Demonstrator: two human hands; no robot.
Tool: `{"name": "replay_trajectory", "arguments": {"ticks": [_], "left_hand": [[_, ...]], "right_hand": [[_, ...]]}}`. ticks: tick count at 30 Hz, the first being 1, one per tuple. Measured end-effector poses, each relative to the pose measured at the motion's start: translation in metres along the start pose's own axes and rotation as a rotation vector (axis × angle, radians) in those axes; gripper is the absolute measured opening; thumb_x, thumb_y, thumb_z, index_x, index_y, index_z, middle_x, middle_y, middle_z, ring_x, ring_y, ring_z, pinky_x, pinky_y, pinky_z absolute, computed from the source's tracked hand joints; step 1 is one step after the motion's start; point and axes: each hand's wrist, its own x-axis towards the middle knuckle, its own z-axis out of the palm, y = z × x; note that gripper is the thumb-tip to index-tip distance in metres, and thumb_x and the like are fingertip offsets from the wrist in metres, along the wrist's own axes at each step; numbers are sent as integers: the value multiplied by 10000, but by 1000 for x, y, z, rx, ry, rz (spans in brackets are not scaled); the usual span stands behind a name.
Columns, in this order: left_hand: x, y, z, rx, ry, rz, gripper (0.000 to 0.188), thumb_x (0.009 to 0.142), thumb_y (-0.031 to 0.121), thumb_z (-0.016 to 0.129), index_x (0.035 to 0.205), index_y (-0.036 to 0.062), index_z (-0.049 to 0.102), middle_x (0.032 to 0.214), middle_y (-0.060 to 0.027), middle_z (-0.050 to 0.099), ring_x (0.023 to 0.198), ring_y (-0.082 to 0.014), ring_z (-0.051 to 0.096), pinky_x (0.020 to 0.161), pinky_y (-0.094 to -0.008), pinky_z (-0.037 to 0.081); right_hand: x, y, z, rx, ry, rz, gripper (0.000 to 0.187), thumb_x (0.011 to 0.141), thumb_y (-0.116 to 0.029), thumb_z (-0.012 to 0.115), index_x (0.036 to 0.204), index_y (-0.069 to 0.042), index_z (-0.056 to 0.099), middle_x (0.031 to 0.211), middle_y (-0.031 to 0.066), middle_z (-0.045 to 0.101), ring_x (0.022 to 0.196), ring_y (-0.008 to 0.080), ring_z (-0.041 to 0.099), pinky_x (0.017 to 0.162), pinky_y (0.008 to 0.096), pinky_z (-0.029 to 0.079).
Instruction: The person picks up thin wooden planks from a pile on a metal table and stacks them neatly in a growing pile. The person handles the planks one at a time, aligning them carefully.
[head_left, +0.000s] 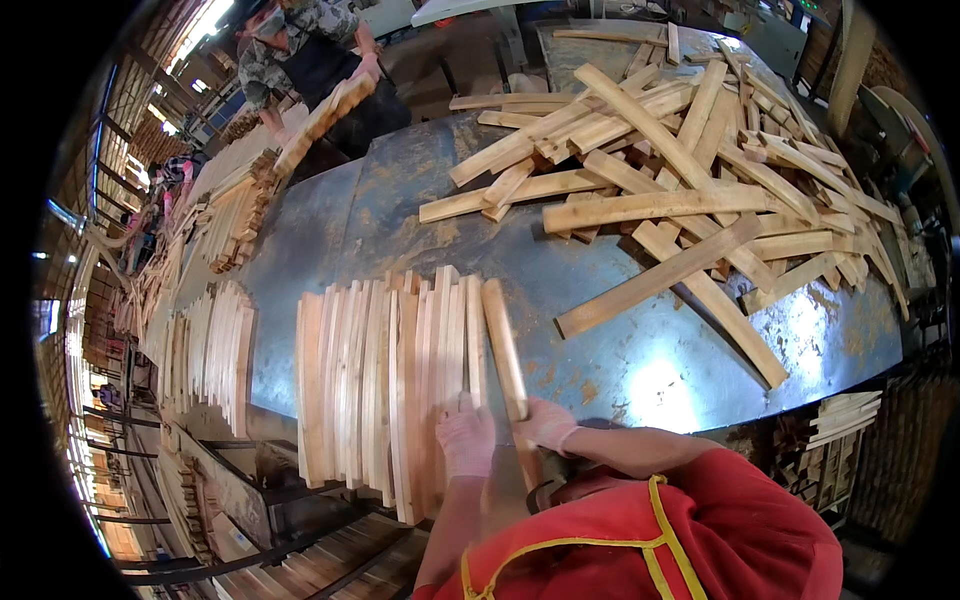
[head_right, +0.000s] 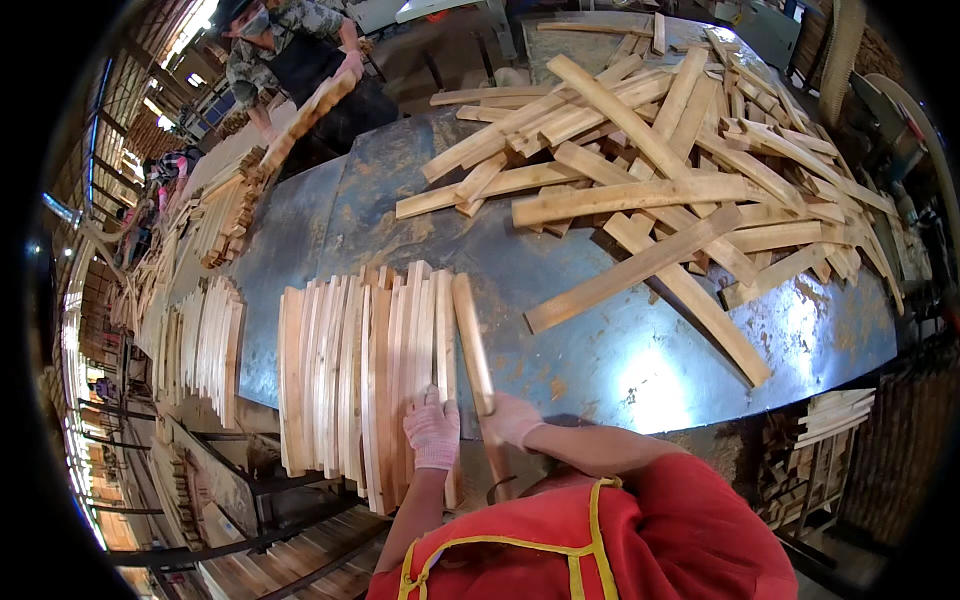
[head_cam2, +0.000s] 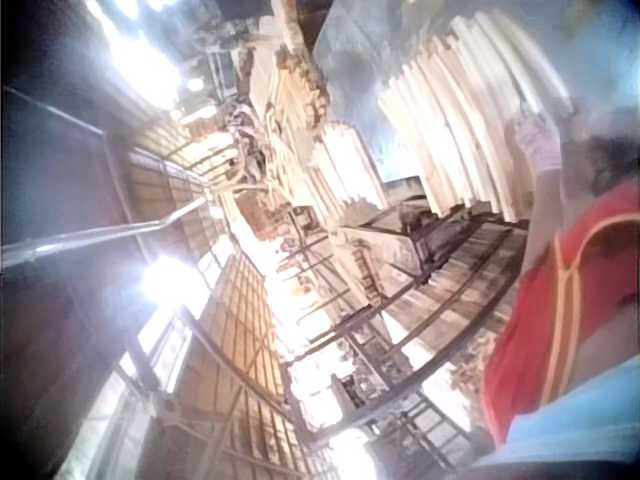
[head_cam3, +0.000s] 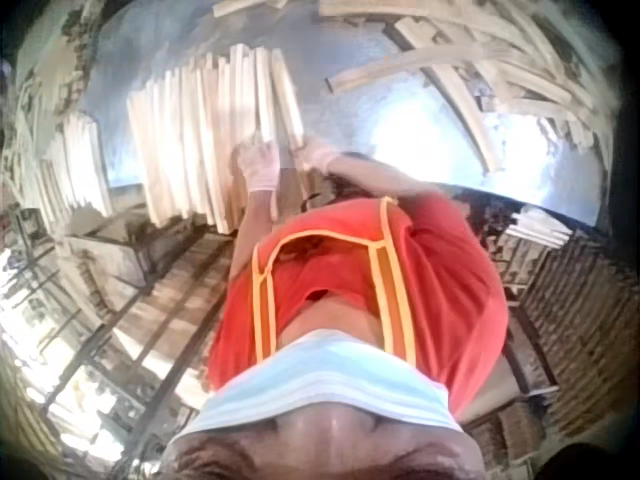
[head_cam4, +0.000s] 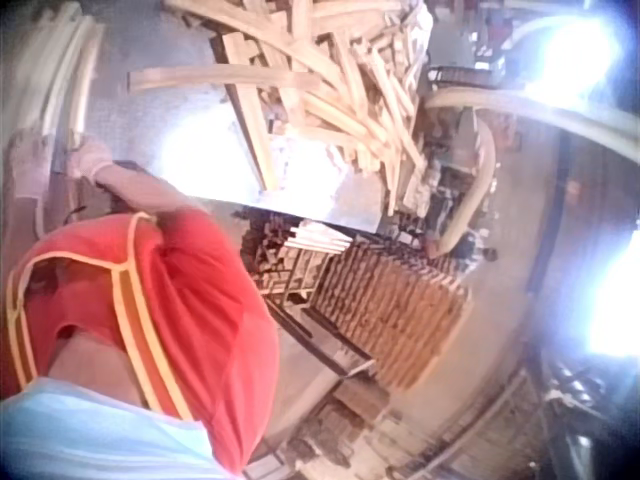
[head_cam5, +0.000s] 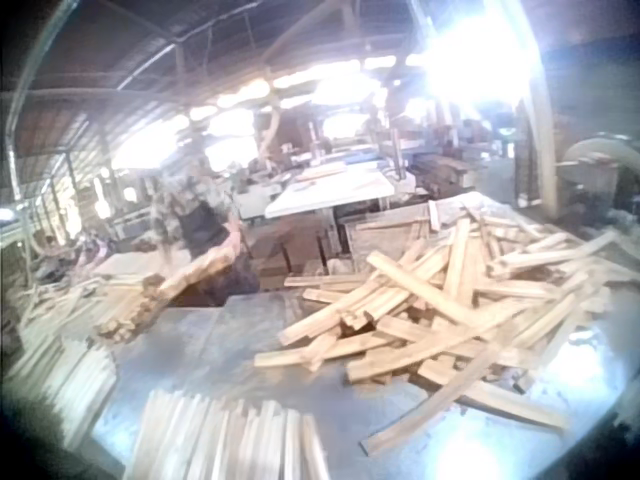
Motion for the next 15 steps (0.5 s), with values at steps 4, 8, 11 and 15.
{"name": "replay_trajectory", "arguments": {"ticks": [4, 8, 11, 15], "left_hand": [[-1, -5, -3, -11, 52, 89, 566, 925, 424, 686, 1354, 61, 616, 1367, -134, 621, 1317, -340, 532, 1100, -530, 422], [-23, -36, 15, 89, 83, 298, 731, 870, 438, 766, 1450, 59, 534, 1484, -154, 529, 1413, -370, 443, 1165, -531, 359], [-31, -40, 20, 90, 112, 214, 869, 823, 431, 811, 1521, 49, 461, 1546, -185, 466, 1446, -379, 408, 1192, -539, 331], [-21, 20, 4, 28, 142, 356, 923, 790, 430, 836, 1527, 26, 454, 1548, -200, 460, 1458, -378, 396, 1211, -545, 309]], "right_hand": [[41, -17, 34, -137, -139, -344, 485, 886, -317, 691, 1273, -29, 638, 1152, 253, 735, 1116, 446, 689, 976, 472, 544], [9, -52, -57, -154, -179, -341, 490, 858, -295, 714, 1270, -45, 626, 1227, 238, 710, 1174, 422, 668, 1000, 467, 528], [-6, -48, -168, -948, 292, -506, 529, 817, -308, 760, 1280, -92, 621, 1207, 182, 713, 1160, 360, 685, 949, 466, 551], [9, 21, -264, -1114, 167, -143, 564, 821, -327, 775, 1317, -129, 595, 1253, 145, 700, 1203, 324, 670, 943, 470, 546]]}}
